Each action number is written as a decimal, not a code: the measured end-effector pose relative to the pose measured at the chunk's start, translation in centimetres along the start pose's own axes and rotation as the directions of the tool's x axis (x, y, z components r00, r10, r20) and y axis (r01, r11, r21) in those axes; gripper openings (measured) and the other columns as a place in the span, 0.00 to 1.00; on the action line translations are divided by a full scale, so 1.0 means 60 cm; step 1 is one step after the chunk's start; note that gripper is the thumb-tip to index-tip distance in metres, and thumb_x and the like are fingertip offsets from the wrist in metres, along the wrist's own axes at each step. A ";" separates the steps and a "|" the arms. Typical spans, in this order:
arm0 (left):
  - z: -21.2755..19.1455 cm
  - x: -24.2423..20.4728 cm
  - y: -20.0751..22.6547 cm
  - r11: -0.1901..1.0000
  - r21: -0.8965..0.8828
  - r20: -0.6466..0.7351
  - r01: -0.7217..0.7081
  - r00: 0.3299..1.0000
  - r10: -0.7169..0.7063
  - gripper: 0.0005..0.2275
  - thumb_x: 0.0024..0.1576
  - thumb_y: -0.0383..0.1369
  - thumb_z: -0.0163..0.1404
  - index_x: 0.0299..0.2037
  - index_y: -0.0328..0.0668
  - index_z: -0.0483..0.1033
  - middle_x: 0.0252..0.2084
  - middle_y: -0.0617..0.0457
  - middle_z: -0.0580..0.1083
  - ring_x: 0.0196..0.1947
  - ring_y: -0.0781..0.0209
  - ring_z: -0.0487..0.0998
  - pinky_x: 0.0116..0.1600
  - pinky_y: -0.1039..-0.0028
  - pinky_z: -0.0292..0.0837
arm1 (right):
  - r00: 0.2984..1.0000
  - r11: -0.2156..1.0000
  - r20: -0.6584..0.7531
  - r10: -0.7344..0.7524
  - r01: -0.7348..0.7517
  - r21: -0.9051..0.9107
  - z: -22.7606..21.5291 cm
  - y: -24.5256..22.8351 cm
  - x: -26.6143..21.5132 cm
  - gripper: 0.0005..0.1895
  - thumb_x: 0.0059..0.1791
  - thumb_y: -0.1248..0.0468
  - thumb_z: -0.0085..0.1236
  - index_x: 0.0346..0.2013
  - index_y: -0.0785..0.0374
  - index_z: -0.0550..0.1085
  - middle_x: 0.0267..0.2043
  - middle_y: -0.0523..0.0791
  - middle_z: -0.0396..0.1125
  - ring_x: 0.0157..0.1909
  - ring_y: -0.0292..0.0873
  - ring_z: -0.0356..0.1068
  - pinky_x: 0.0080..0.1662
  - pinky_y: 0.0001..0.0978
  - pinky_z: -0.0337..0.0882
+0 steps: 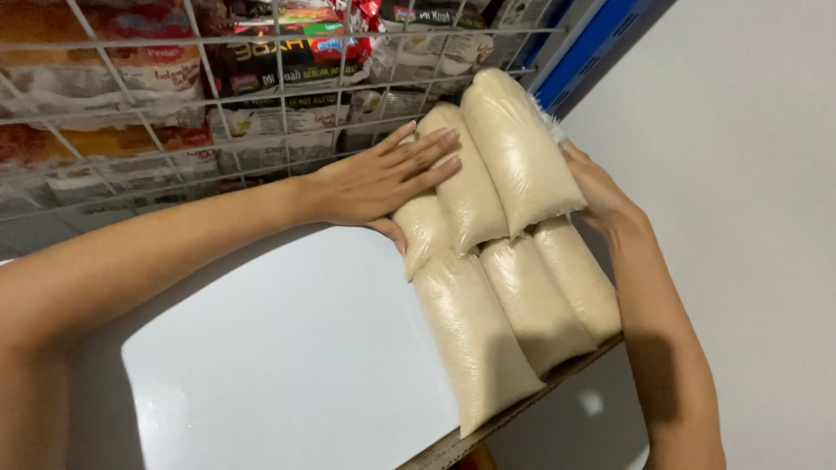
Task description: Cleaning and stacking plastic bags filled with rice using a cloth in a storage area.
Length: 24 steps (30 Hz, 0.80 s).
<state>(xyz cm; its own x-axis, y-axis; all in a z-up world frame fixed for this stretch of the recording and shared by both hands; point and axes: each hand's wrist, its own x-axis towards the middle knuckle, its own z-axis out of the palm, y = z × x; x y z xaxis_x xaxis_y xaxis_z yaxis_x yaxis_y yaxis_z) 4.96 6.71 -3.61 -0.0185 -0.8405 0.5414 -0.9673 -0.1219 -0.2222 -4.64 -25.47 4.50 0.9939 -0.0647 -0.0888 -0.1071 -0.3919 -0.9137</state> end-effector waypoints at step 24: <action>-0.017 -0.002 -0.006 0.942 -0.329 0.000 -0.070 0.997 0.074 0.47 0.53 0.66 0.48 0.79 0.54 0.44 0.81 0.41 0.39 0.81 0.37 0.39 0.76 0.32 0.35 | 0.987 0.420 0.039 -0.155 0.102 -0.902 0.149 -0.186 -0.022 0.31 0.60 0.48 0.30 0.78 0.42 0.42 0.76 0.69 0.35 0.75 0.76 0.36 0.70 0.61 0.41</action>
<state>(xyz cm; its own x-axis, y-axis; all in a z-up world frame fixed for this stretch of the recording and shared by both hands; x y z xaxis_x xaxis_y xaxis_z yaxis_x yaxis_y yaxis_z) 5.02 7.40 -2.74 -0.0903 -0.8474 0.5233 -0.9928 0.1180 0.0198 -4.54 -12.79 11.25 0.9987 0.0330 0.0385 0.0344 -0.9988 -0.0355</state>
